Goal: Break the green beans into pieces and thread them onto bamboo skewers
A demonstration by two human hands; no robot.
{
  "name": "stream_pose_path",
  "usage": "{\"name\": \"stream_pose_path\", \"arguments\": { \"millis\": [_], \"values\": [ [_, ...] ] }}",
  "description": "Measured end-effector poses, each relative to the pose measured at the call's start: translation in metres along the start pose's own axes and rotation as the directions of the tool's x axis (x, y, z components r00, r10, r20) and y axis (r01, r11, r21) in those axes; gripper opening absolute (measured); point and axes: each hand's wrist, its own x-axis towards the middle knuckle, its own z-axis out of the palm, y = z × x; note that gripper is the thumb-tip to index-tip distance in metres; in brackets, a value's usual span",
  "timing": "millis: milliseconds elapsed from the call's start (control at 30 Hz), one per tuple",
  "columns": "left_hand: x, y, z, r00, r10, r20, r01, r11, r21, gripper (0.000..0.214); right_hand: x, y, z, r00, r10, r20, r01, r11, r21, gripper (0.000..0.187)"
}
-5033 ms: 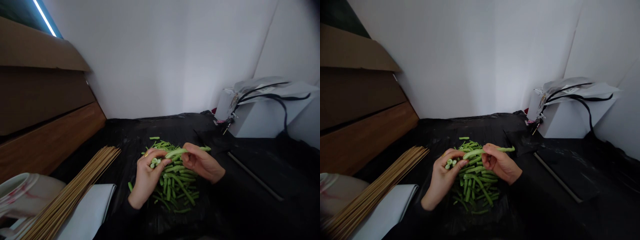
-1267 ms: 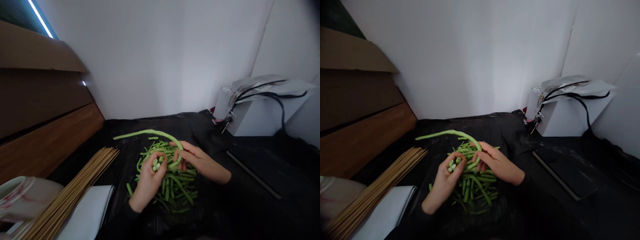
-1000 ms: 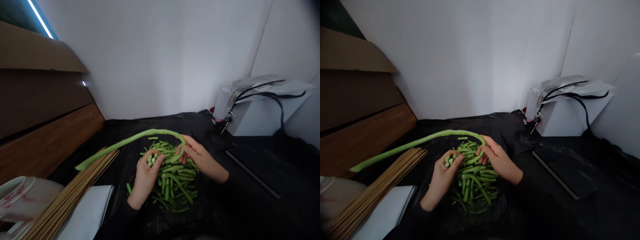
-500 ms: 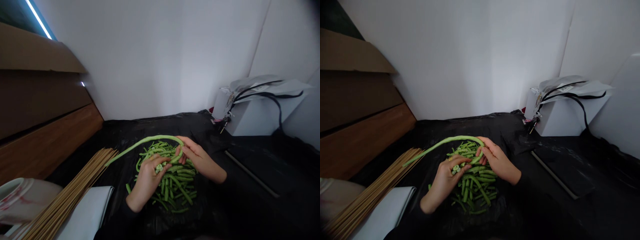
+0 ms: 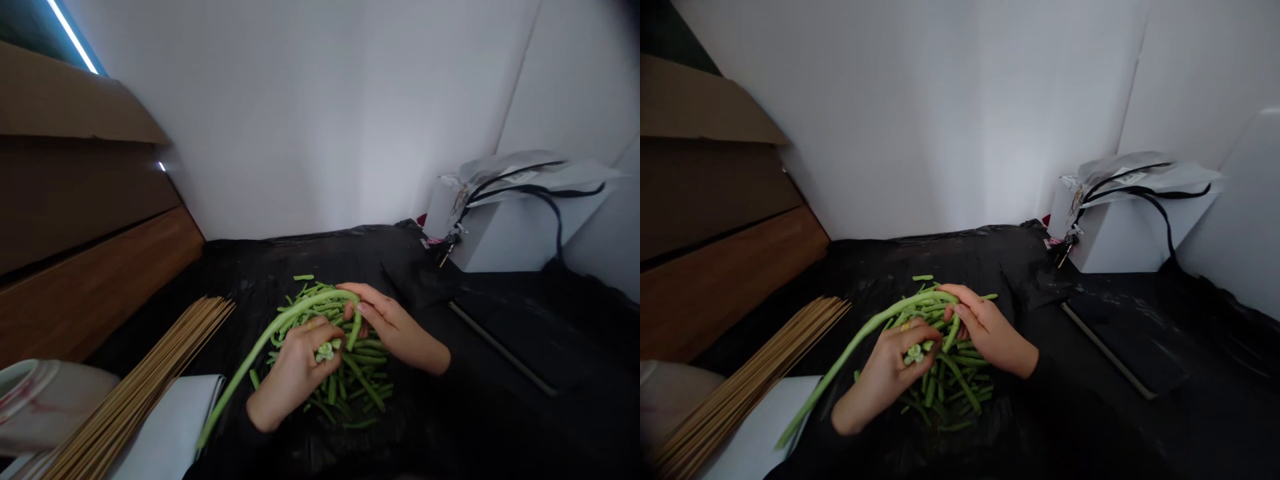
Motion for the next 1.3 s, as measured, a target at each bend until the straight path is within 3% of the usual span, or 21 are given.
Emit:
{"name": "stream_pose_path", "arguments": {
  "millis": [133, 233, 367, 533, 700, 833, 1000, 1167, 1300],
  "values": [
    [-0.001, 0.008, 0.006, 0.995, -0.097, 0.009, 0.097, 0.988, -0.118, 0.009, -0.002, -0.005, 0.001, 0.993, -0.087, 0.075, 0.094, 0.992, -0.088, 0.035],
    [-0.004, 0.009, 0.009, 0.997, -0.076, 0.005, 0.076, 0.997, 0.004, 0.010, -0.002, -0.006, 0.004, 0.991, -0.108, 0.075, 0.117, 0.983, -0.140, 0.036],
    [-0.009, 0.003, 0.010, 0.999, 0.045, -0.014, -0.042, 0.986, 0.164, 0.017, -0.003, -0.004, 0.012, 0.990, -0.119, 0.082, 0.131, 0.978, -0.161, 0.036],
    [-0.009, -0.004, 0.006, 0.975, 0.146, -0.165, -0.116, 0.978, 0.174, 0.018, -0.004, -0.002, 0.018, 0.991, 0.019, 0.131, -0.018, 1.000, -0.006, 0.035],
    [-0.004, -0.004, -0.003, 0.906, 0.022, -0.424, 0.063, 0.981, 0.186, 0.009, -0.003, 0.000, 0.014, 0.977, 0.100, 0.188, -0.138, 0.969, 0.203, 0.030],
    [-0.002, -0.007, -0.007, 0.859, -0.079, -0.507, 0.170, 0.976, 0.135, 0.006, 0.000, 0.007, 0.009, 0.973, 0.185, 0.137, -0.224, 0.894, 0.387, 0.029],
    [-0.001, -0.014, -0.010, 0.817, -0.146, -0.558, 0.228, 0.970, 0.080, 0.007, 0.008, 0.014, -0.004, 0.963, 0.269, -0.002, -0.209, 0.752, 0.625, 0.025],
    [0.000, -0.013, -0.010, 0.836, -0.165, -0.523, 0.216, 0.976, 0.039, 0.010, 0.014, 0.017, -0.029, 0.946, 0.320, -0.057, -0.153, 0.592, 0.792, 0.014],
    [0.000, -0.009, -0.005, 0.865, -0.126, -0.485, 0.159, 0.987, 0.026, 0.008, 0.016, 0.019, -0.050, 0.915, 0.400, -0.047, -0.159, 0.467, 0.870, 0.020]
  ]
}}
